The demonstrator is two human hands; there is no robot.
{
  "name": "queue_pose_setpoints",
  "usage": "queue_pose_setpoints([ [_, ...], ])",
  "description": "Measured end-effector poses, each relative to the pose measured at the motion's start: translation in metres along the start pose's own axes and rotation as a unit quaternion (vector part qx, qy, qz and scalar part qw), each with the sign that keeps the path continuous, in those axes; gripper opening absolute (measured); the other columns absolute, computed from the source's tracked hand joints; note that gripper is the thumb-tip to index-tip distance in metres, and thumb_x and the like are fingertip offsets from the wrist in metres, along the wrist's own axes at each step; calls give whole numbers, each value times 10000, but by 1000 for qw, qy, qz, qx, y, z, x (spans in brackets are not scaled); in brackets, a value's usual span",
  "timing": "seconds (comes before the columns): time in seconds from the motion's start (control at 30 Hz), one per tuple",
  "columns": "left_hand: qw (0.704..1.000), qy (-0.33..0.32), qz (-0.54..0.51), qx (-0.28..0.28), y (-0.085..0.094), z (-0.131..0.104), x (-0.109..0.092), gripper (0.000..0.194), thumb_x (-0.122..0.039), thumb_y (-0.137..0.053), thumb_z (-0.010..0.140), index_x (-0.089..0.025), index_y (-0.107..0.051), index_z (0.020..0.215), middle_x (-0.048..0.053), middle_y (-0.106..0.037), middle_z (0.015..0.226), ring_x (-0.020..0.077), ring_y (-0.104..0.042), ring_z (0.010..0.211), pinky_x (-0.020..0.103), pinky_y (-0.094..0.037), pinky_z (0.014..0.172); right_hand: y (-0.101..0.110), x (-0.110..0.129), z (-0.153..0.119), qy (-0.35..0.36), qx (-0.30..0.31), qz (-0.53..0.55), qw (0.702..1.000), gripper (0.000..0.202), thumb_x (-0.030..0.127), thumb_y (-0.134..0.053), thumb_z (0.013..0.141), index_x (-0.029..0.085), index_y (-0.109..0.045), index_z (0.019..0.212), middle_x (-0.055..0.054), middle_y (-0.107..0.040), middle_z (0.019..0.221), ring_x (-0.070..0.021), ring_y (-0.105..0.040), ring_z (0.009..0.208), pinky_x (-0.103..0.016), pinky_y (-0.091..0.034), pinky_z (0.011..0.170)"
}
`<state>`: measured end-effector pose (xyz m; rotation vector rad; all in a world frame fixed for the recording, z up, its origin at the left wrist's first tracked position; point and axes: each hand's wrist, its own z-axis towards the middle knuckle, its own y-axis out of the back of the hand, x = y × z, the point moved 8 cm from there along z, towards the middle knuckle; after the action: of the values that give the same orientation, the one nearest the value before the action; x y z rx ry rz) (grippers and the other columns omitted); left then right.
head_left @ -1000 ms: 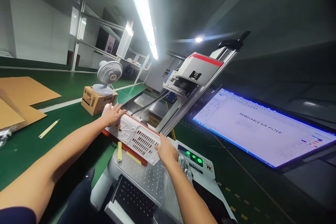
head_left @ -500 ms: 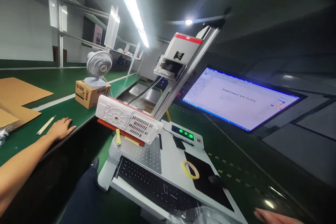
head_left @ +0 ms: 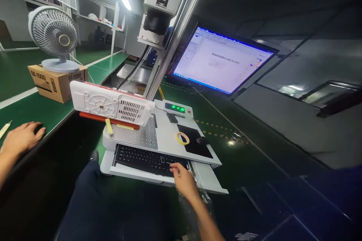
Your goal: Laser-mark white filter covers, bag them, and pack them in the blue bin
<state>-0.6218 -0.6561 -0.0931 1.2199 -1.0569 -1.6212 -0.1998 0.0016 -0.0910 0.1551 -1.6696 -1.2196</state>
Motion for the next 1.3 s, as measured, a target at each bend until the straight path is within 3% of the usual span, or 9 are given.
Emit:
queue_pose_setpoints([
  [0.13, 997, 16, 69, -1, 9, -5, -13, 826, -649, -172, 985, -120, -686, 1356, 260, -692, 1422, 500, -655, 1341, 643, -541, 1088, -37, -12, 26, 11, -48, 6, 999, 304, 379, -416, 887, 258, -684, 965, -100, -845, 1047, -272, -795, 999, -379, -571, 870],
  [0.3, 996, 11, 83, -2, 18, -14, -29, 721, -558, -246, 1015, -101, -689, 1353, 219, -711, 1407, 449, -658, 1349, 597, -524, 1130, -48, -23, 28, 29, -75, 11, 997, 407, 481, -404, 914, 226, -693, 1045, -162, -826, 1115, -316, -790, 1003, -400, -568, 843],
  [0.47, 995, 14, 95, -17, 24, -19, -38, 658, -496, -276, 1042, -105, -691, 1370, 184, -711, 1416, 397, -646, 1356, 541, -495, 1157, -60, -41, 34, 14, -40, -47, 998, 546, 548, -349, 958, 209, -702, 1201, -157, -823, 1084, -331, -776, 868, -410, -533, 753],
  [0.6, 993, 31, 109, -19, 23, -19, -35, 621, -502, -302, 1034, -166, -707, 1363, 172, -709, 1447, 359, -644, 1367, 490, -487, 1169, -72, -52, 44, -19, 11, -120, 993, 567, 524, -309, 972, 239, -701, 1267, -138, -830, 1081, -356, -782, 903, -417, -513, 732],
  [0.87, 994, 26, 104, -26, 20, -19, -33, 609, -488, -307, 1047, -169, -704, 1380, 174, -695, 1480, 370, -631, 1384, 518, -479, 1170, -70, -52, 49, -53, 43, -133, 989, 572, 539, -314, 951, 274, -713, 1264, -137, -826, 1169, -386, -784, 939, -452, -550, 772],
  [1.0, 994, 25, 101, -26, 20, -19, -33, 609, -488, -300, 1048, -158, -705, 1363, 196, -696, 1465, 399, -636, 1372, 566, -491, 1144, -72, -51, 50, -52, 56, -138, 988, 560, 536, -315, 930, 288, -720, 1227, -131, -835, 1103, -381, -786, 907, -454, -552, 766],
  [1.17, 995, 19, 99, -26, 20, -19, -33, 610, -488, -293, 1049, -162, -703, 1362, 191, -698, 1462, 390, -638, 1377, 555, -491, 1148, -67, -53, 52, -23, -1, -36, 999, 541, 657, -427, 864, 271, -707, 1119, -127, -825, 1186, -378, -792, 917, -469, -584, 817],
  [1.3, 994, 17, 102, -26, 21, -19, -34, 619, -483, -288, 1050, -148, -708, 1357, 198, -698, 1464, 393, -643, 1371, 545, -496, 1149, -66, -54, 53, 2, -19, 4, 1000, 522, 732, -498, 799, 284, -710, 963, -136, -834, 1071, -396, -790, 959, -470, -602, 856],
])
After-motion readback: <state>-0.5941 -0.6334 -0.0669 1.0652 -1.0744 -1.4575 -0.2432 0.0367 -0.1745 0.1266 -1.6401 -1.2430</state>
